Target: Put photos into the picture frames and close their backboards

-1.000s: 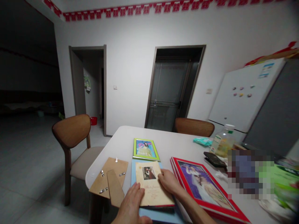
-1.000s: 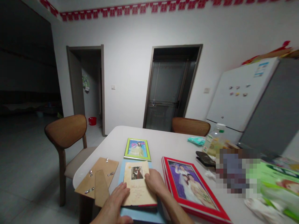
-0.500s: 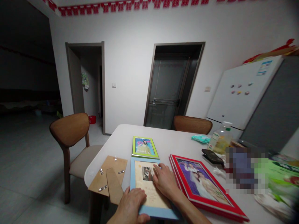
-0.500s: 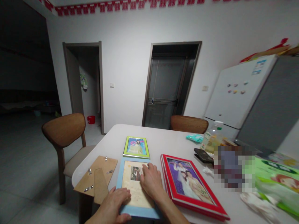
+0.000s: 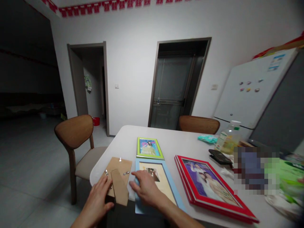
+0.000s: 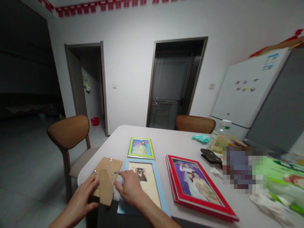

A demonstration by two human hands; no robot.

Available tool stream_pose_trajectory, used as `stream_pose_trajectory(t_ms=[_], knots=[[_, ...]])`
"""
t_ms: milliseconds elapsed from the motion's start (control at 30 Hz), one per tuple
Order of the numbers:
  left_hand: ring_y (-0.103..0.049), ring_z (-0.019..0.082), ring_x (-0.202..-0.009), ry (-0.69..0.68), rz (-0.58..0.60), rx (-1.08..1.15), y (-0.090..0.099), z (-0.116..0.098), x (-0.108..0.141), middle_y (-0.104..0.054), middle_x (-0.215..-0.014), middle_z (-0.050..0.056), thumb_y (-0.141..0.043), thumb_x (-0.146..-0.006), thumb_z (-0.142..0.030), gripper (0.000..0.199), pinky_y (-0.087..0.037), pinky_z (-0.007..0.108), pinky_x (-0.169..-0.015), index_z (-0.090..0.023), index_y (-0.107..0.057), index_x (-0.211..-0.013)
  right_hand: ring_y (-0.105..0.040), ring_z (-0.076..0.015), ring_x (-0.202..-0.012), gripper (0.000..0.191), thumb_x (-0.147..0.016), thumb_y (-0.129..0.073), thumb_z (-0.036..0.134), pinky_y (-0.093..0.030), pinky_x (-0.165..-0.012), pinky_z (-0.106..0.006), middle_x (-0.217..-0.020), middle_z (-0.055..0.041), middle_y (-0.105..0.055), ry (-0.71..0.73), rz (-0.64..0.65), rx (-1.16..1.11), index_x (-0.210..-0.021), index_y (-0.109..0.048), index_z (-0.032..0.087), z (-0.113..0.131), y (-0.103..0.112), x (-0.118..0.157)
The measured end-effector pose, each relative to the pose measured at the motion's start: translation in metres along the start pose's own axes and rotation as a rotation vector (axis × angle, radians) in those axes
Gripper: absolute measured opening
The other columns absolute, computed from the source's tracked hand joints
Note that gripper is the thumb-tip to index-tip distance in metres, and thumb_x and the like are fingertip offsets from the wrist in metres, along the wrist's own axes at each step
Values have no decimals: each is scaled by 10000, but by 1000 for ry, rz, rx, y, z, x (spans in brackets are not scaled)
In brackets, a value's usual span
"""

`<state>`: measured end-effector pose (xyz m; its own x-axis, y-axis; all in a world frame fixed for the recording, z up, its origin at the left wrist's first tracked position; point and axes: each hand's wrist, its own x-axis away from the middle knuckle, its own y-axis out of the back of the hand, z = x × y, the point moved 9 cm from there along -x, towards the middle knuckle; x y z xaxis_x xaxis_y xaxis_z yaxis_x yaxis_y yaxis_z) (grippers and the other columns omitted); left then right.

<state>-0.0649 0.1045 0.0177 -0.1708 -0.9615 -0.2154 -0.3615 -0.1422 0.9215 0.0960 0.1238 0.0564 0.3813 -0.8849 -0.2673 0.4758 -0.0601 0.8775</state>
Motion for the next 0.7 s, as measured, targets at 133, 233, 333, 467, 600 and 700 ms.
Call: stream_pose_trajectory(t_ms=[133, 233, 333, 467, 600, 700], knots=[[-381, 211, -1150, 44, -38, -56, 2, 28, -6, -456, -1226, 108, -551, -591, -142, 517, -286, 323, -975, -122, -491, -1104, -452, -268, -888, 478, -574, -551, 521, -320, -772, -399, -924, -96, -541, -25, 8, 19, -923, -569, 194, 40, -36, -8], [-420, 204, -1120, 56, -56, -23, 8, 27, -12, -496, -1191, 89, -556, -556, -114, 506, -320, 315, -954, -141, -523, -1060, -435, -271, -921, 497, -490, -631, 353, -345, -775, -382, -969, -104, -497, -85, 4, -44, -954, -556, 189, 44, -50, -16], [-459, 212, -1085, 39, -127, 73, 22, 13, -15, -533, -1150, 81, -576, -561, -125, 464, -348, 328, -938, -161, -547, -1023, -441, -241, -944, 535, -491, -593, 217, -366, -800, -335, -991, -97, -485, -108, -26, -213, -1022, -540, 180, 35, -39, -16], [-474, 243, -1066, -84, -201, 187, 29, -29, -11, -552, -1125, 88, -648, -572, -185, 434, -379, 368, -917, -193, -566, -998, -457, -226, -958, 564, -501, -536, 159, -357, -859, -346, -1012, -89, -502, -86, -47, -342, -1065, -523, 172, 12, 4, 6], [-401, 261, -1126, -239, -225, 210, 17, -90, -6, -478, -1200, 120, -667, -603, -194, 469, -370, 412, -926, -180, -530, -1051, -438, -200, -1028, 540, -524, -456, 112, -318, -925, -339, -1065, -66, -496, -90, -38, -379, -1051, -525, 206, -16, 47, 42], [-318, 276, -1174, -311, -151, 223, 1, -130, -7, -403, -1254, 151, -672, -608, -175, 523, -337, 436, -947, -146, -490, -1097, -419, -190, -1068, 530, -538, -446, 121, -289, -953, -323, -1109, -64, -475, -145, -26, -352, -1055, -520, 212, -41, 64, 64]])
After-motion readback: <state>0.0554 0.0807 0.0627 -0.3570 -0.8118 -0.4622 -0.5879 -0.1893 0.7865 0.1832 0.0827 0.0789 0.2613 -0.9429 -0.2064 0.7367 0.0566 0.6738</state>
